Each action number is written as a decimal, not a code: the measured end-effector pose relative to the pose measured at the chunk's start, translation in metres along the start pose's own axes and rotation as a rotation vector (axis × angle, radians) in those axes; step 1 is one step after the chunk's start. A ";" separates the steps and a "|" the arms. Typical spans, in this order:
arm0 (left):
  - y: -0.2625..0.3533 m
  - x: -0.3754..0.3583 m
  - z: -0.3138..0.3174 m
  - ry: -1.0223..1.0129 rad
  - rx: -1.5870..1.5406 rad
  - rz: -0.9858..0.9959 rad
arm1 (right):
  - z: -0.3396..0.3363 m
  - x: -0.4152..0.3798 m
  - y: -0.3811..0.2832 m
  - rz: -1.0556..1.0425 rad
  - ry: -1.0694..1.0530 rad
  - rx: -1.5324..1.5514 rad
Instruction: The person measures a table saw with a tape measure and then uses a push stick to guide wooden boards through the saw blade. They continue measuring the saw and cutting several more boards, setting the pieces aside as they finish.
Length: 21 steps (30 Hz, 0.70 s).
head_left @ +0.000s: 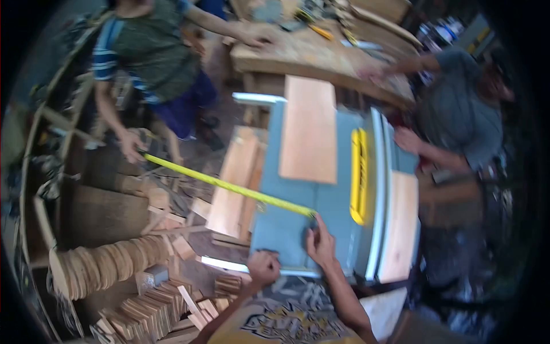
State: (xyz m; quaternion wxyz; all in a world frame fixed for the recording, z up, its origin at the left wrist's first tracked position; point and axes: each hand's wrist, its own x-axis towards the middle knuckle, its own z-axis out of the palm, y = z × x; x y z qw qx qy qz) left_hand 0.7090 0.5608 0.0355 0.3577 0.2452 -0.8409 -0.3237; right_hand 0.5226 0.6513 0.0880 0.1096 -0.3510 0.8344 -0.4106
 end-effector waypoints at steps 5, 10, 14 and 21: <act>0.012 0.010 -0.003 0.006 0.095 -0.026 | -0.029 -0.023 0.003 -0.216 0.177 0.052; -0.001 0.038 0.017 -0.091 -0.007 -0.322 | -0.034 -0.056 0.019 -0.089 0.047 0.063; -0.021 0.157 0.052 0.053 0.149 -0.227 | -0.035 -0.052 0.011 0.050 0.041 0.007; -0.022 0.256 0.094 -0.156 0.184 -0.444 | 0.014 0.124 0.013 0.200 0.312 -0.119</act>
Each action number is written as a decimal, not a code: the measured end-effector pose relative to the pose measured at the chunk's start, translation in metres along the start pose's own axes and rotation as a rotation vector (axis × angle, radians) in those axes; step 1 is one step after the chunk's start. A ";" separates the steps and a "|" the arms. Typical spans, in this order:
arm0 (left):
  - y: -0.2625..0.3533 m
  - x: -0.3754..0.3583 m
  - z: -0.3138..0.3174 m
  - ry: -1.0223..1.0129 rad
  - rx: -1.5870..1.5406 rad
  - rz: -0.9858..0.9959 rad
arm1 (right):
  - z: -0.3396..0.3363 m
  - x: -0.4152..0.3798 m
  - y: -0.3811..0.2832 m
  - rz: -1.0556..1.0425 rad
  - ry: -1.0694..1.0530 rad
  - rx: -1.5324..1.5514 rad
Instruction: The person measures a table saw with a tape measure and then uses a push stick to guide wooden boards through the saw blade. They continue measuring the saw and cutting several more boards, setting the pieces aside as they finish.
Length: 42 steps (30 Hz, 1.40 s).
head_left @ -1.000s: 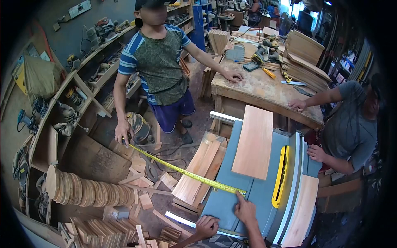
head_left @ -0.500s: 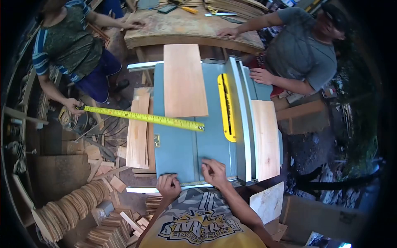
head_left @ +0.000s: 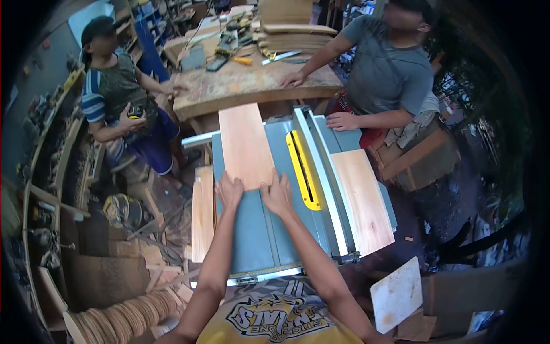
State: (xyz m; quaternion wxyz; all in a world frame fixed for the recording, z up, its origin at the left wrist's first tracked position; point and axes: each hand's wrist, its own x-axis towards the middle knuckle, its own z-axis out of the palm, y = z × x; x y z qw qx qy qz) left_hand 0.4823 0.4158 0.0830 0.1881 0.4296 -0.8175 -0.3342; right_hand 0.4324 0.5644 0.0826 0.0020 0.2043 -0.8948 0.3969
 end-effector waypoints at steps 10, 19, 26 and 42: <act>-0.065 -0.052 -0.002 -0.063 -0.390 -0.054 | -0.008 -0.064 0.035 0.221 -0.027 0.125; -0.066 -0.240 -0.064 -0.322 -0.592 -0.488 | -0.115 -0.199 0.034 0.642 -0.389 0.197; -0.081 -0.357 -0.059 -0.189 -0.581 -0.380 | -0.154 -0.292 0.063 0.552 -0.292 0.197; -0.079 -0.562 -0.051 -0.331 -0.559 -0.375 | -0.245 -0.461 0.163 0.515 -0.192 0.378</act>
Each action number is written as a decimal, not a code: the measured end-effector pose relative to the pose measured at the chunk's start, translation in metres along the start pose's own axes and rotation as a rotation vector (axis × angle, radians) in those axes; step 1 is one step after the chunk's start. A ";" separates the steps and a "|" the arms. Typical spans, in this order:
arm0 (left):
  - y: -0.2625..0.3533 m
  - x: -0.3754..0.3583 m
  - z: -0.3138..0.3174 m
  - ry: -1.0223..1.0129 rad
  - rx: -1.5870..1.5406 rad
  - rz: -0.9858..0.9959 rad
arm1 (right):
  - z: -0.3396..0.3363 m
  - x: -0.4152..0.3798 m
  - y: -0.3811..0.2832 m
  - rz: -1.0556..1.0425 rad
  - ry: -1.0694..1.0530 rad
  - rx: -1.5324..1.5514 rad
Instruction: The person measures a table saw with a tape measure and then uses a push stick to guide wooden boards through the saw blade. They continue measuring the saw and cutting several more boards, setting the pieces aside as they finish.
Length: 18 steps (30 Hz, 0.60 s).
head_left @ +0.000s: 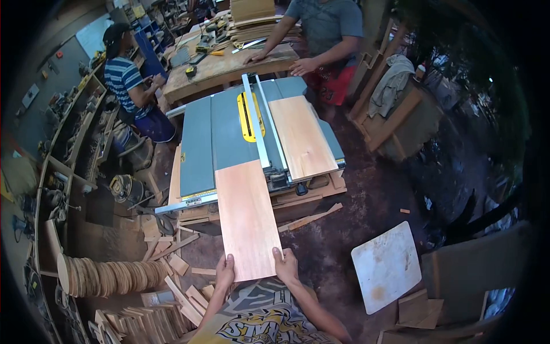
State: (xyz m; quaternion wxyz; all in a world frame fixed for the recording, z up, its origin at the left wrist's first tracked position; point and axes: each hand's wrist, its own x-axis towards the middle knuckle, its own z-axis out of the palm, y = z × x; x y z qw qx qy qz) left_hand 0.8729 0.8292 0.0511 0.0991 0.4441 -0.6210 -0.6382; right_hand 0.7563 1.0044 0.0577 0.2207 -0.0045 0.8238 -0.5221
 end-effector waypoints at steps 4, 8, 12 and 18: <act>0.012 0.000 0.011 0.060 0.038 0.287 | 0.008 0.002 0.013 -0.079 -0.024 0.084; 0.001 0.028 0.013 0.081 0.192 0.269 | -0.006 0.012 -0.013 -0.152 -0.102 0.317; 0.018 0.044 0.002 -0.039 0.066 0.245 | 0.011 0.027 -0.012 -0.286 -0.039 0.235; 0.059 0.030 -0.031 -0.091 0.697 0.405 | 0.037 0.052 0.006 -0.322 0.049 0.371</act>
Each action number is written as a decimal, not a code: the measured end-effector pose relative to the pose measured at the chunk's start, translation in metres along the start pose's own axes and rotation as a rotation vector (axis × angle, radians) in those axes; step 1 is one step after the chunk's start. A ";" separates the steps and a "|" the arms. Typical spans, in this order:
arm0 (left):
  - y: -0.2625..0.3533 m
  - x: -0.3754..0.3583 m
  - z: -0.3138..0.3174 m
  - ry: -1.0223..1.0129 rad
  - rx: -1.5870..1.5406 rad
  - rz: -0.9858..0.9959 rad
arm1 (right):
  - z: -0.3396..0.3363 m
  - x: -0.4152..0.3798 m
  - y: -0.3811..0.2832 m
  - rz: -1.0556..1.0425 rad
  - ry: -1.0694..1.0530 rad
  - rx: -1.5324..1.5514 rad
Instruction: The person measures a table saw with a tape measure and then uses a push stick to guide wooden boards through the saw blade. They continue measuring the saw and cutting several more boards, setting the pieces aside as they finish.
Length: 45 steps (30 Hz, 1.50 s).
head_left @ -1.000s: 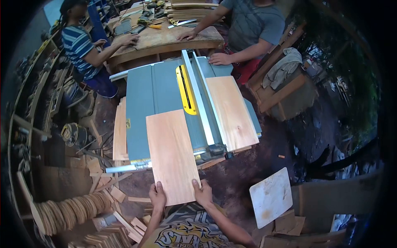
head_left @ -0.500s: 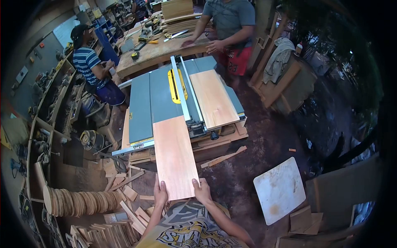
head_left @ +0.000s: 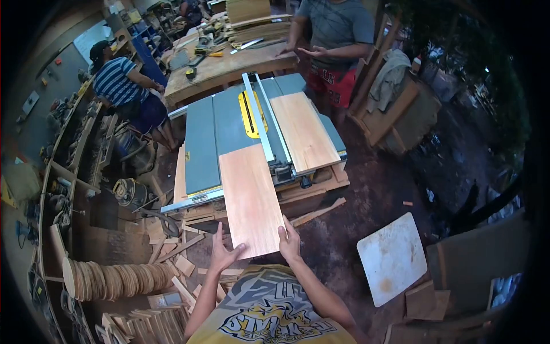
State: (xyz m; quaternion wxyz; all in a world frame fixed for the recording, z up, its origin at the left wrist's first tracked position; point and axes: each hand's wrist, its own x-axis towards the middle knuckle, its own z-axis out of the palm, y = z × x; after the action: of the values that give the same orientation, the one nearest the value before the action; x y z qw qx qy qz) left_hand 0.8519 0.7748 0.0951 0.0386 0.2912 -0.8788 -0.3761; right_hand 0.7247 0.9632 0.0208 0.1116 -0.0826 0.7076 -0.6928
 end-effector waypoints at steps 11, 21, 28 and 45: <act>0.004 0.002 0.043 -0.198 -0.460 0.084 | -0.003 -0.002 0.020 0.090 0.043 0.080; -0.015 -0.056 0.033 -0.160 -1.063 -0.046 | -0.054 -0.052 -0.036 0.392 -0.003 0.188; -0.153 0.109 0.111 0.072 -0.968 -0.340 | -0.060 -0.054 -0.081 0.411 -0.013 0.253; -0.106 0.230 0.162 0.447 -1.808 -0.854 | -0.047 -0.069 -0.093 0.420 0.167 0.124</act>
State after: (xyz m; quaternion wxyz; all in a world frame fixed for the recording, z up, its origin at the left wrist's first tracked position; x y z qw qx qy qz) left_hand 0.6669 0.6959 -0.1279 0.2695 0.5054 -0.0621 -0.8174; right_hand 0.7745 1.0249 0.1174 0.1991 0.1310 0.6722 -0.7010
